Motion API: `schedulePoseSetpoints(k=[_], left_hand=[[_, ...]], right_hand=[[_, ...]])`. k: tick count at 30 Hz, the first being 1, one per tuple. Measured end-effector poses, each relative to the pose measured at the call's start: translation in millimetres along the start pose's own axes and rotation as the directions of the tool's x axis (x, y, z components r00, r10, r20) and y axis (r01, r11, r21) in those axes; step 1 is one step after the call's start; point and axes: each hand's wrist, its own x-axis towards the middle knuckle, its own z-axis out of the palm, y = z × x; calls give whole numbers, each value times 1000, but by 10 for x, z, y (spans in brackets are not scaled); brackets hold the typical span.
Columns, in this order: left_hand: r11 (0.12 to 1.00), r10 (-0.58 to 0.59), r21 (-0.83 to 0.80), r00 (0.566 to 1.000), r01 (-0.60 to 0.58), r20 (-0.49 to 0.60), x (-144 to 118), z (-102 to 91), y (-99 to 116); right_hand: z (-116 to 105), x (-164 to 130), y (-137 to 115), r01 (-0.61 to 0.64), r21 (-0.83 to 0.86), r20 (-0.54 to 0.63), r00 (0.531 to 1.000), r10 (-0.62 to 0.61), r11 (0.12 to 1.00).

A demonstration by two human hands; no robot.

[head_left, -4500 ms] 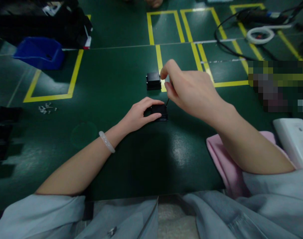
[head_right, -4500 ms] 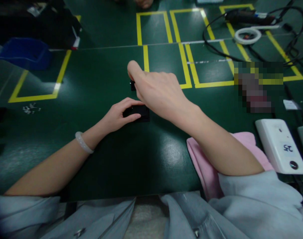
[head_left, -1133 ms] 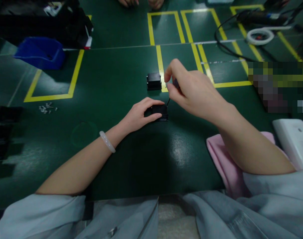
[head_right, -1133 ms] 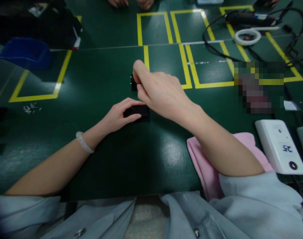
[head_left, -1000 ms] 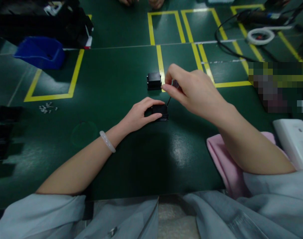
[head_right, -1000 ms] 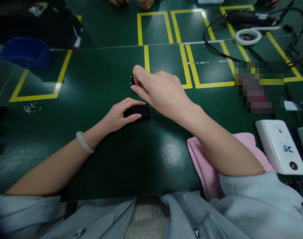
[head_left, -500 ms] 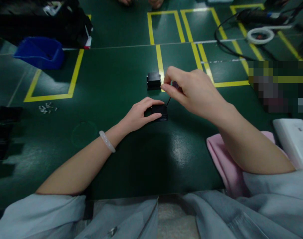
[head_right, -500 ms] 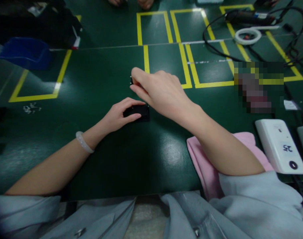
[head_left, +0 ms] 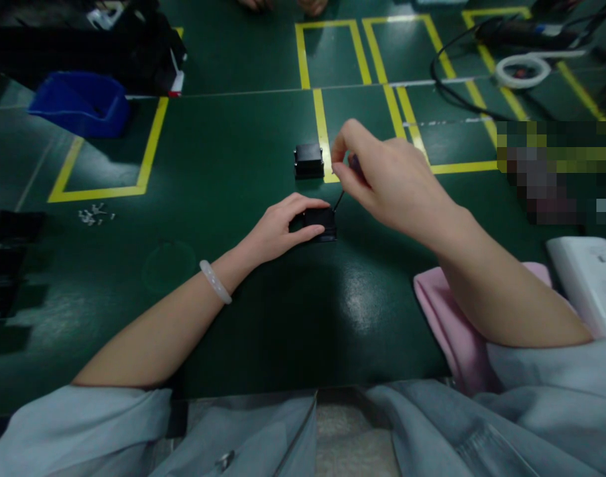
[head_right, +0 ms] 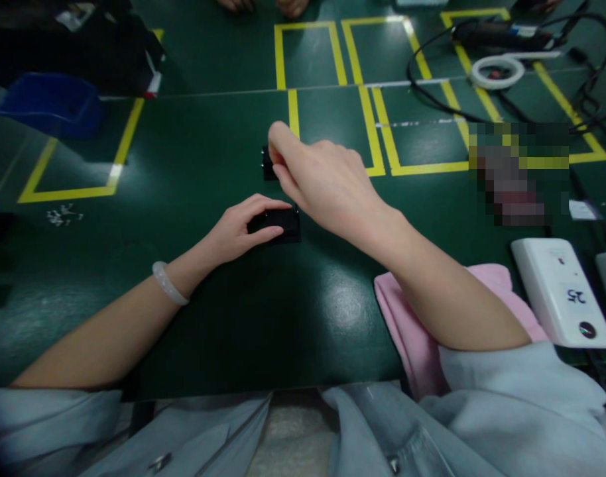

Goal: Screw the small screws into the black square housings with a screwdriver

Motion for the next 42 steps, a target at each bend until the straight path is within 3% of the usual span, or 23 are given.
schedulePoseSetpoints(k=[24,42], left_hand=[[1000,-2,4,1000,2,-2,4,-3,15],[1000,-9,12,1000,9,-3,1,3,12]], right_hand=[[-24,-9,-27,-16,-41,23,1000,17,999],[-11,-11,-28,-25,19,8,1000,25,999]])
